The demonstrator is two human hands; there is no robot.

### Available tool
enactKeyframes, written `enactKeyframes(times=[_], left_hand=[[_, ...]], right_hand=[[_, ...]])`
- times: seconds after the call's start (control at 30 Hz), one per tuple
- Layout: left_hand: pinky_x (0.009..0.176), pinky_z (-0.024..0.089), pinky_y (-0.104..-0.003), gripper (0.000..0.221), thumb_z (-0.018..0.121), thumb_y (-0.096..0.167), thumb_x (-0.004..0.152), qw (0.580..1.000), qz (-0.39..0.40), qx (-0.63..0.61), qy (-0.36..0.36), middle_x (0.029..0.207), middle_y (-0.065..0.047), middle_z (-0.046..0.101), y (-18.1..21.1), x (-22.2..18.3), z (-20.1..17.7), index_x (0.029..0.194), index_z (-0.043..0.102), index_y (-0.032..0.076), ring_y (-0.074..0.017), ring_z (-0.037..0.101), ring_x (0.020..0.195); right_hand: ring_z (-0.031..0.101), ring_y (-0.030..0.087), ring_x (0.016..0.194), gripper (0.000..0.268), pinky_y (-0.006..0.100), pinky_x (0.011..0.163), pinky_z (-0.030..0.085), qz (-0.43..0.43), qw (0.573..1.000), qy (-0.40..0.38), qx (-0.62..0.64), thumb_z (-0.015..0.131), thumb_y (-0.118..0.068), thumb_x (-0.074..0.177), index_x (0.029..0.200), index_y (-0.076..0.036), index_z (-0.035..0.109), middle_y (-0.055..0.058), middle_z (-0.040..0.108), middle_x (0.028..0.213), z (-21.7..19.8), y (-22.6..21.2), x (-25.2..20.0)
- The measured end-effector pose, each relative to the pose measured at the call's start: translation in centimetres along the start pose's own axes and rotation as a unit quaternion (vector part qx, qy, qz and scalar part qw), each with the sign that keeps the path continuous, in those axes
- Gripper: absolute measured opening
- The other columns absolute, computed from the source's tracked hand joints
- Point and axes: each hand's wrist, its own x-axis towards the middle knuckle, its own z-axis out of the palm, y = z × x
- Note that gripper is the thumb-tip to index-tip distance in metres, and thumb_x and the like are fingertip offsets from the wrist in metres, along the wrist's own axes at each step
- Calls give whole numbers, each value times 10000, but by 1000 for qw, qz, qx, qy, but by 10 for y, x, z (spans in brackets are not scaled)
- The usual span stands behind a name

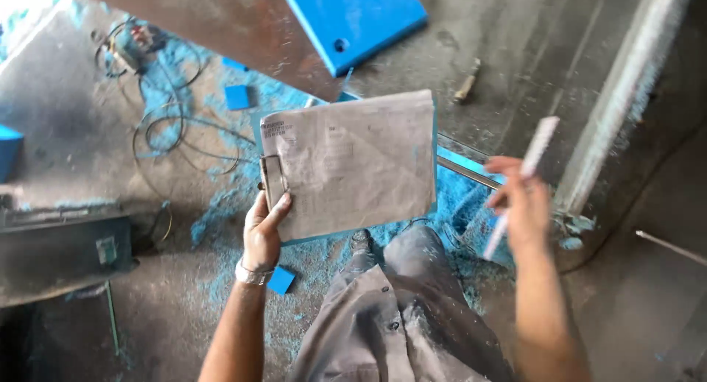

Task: Measuring and marking blue plastic blocks against technical specifications on a workbench.

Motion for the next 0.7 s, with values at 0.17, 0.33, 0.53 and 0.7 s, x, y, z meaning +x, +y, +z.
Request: enactKeyframes(times=[0.17,0.33,0.53,0.7], left_hand=[[890,503,-286,251,610,137,1033,998,-3,-45,37,1121,-36,691,-11,-2,7,1248,624,7,-110,620,981],[949,501,-293,313,599,115,1016,988,-18,-132,78,1183,-45,693,-13,12,-19,1303,615,-7,-132,637,1050],[959,517,-328,432,546,110,984,968,-53,-187,156,1266,-61,689,35,64,-48,1410,561,39,-172,663,1091],[979,515,-331,427,550,113,1028,971,-21,-199,129,1298,-64,668,49,137,-51,1445,547,21,-170,650,1123]], right_hand=[[720,161,863,366,280,633,597,-18,912,-409,26,419,-281,1080,1303,-61,607,78,692,1253,144,-49,-23],[702,136,888,381,289,705,599,-9,993,-110,-30,486,-365,1109,1295,-55,607,88,721,1102,144,44,114],[436,55,666,372,235,586,355,-49,987,-28,-149,593,-383,1119,1183,-42,729,10,591,876,114,17,132],[440,81,653,375,255,525,320,-144,977,4,-160,661,-385,1031,1174,-44,730,-3,570,836,172,-32,131]])
